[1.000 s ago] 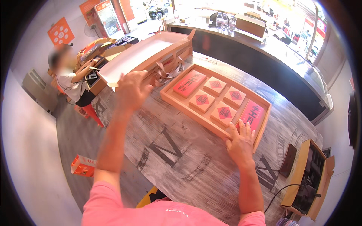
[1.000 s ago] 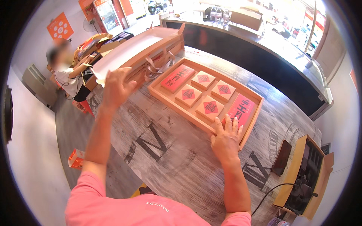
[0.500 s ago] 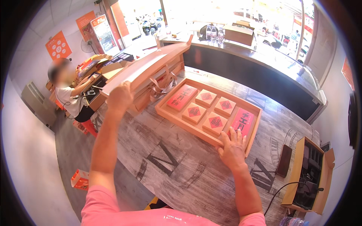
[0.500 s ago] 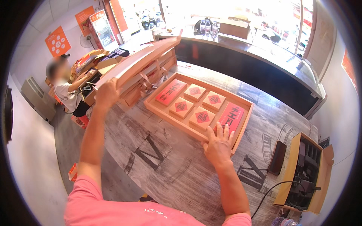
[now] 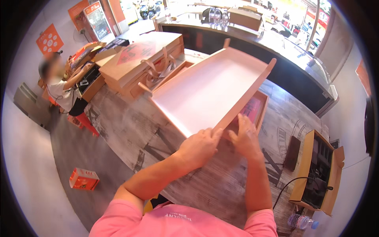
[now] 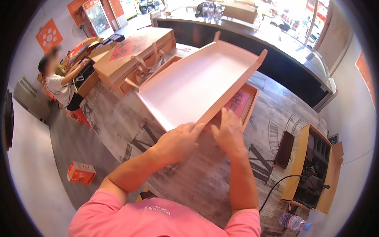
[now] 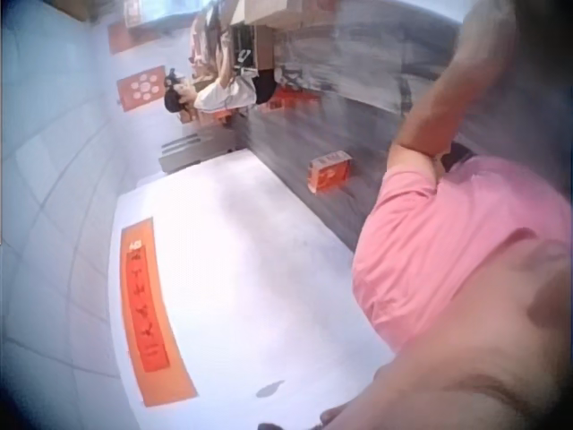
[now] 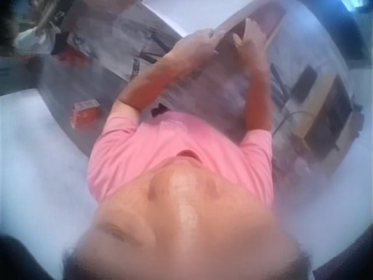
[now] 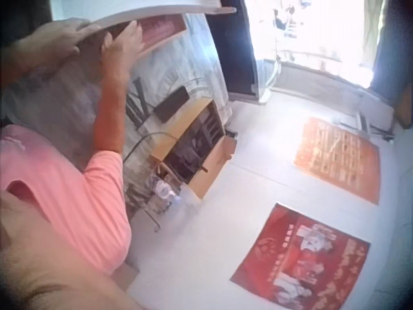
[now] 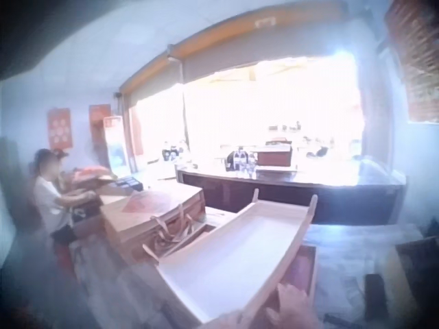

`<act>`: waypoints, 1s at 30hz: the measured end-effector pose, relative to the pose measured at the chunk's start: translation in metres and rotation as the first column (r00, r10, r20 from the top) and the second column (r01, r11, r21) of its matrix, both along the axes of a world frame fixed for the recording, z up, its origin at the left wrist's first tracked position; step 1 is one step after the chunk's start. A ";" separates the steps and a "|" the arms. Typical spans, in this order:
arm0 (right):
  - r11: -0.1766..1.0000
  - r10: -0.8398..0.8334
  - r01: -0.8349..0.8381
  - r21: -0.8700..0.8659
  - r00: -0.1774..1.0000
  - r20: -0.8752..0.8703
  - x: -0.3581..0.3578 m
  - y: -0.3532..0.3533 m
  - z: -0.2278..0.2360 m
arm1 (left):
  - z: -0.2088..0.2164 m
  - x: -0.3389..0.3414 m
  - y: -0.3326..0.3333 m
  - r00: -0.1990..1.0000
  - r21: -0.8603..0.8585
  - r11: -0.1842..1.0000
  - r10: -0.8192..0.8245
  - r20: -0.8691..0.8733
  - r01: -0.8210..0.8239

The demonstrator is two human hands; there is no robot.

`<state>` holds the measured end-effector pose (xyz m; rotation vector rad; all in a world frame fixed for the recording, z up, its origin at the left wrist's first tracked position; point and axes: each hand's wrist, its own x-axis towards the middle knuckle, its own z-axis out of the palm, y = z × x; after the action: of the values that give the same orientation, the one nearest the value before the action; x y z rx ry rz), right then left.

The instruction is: The person assembles small cardboard boxes by folding flaps and tucking tabs, then places them into a wooden tray. The person repeats this process for several boxes, arranging them neatly in the tray compartments.

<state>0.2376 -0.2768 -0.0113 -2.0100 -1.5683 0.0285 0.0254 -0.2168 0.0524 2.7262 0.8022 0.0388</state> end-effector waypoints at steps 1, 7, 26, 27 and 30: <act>1.000 -0.001 0.001 0.016 1.000 0.001 0.009 -0.002 -0.004 | 0.001 -0.001 -0.007 0.999 -0.017 0.999 -0.050 0.017 0.050; 0.999 -0.042 0.043 0.024 0.998 -0.041 0.027 -0.018 0.022 | 0.045 -0.018 -0.033 0.805 0.152 0.916 -0.398 0.439 0.370; 0.980 0.198 -0.198 -0.017 0.980 -0.036 -0.028 -0.063 0.050 | -0.084 -0.127 0.195 0.513 -0.702 0.712 0.596 0.618 0.020; 0.973 0.231 -0.231 0.004 0.973 -0.028 -0.032 -0.065 0.043 | -0.090 -0.124 0.196 0.501 -0.699 0.714 0.591 0.632 0.041; 0.957 0.260 -0.247 0.150 0.963 -0.075 -0.042 -0.075 0.029 | -0.109 -0.127 0.196 0.520 -0.655 0.748 0.520 0.678 0.105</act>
<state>0.1951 -0.3516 0.0176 -1.6668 -1.7092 0.1085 -0.1012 -0.0209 -0.0562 1.5845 0.6613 0.9090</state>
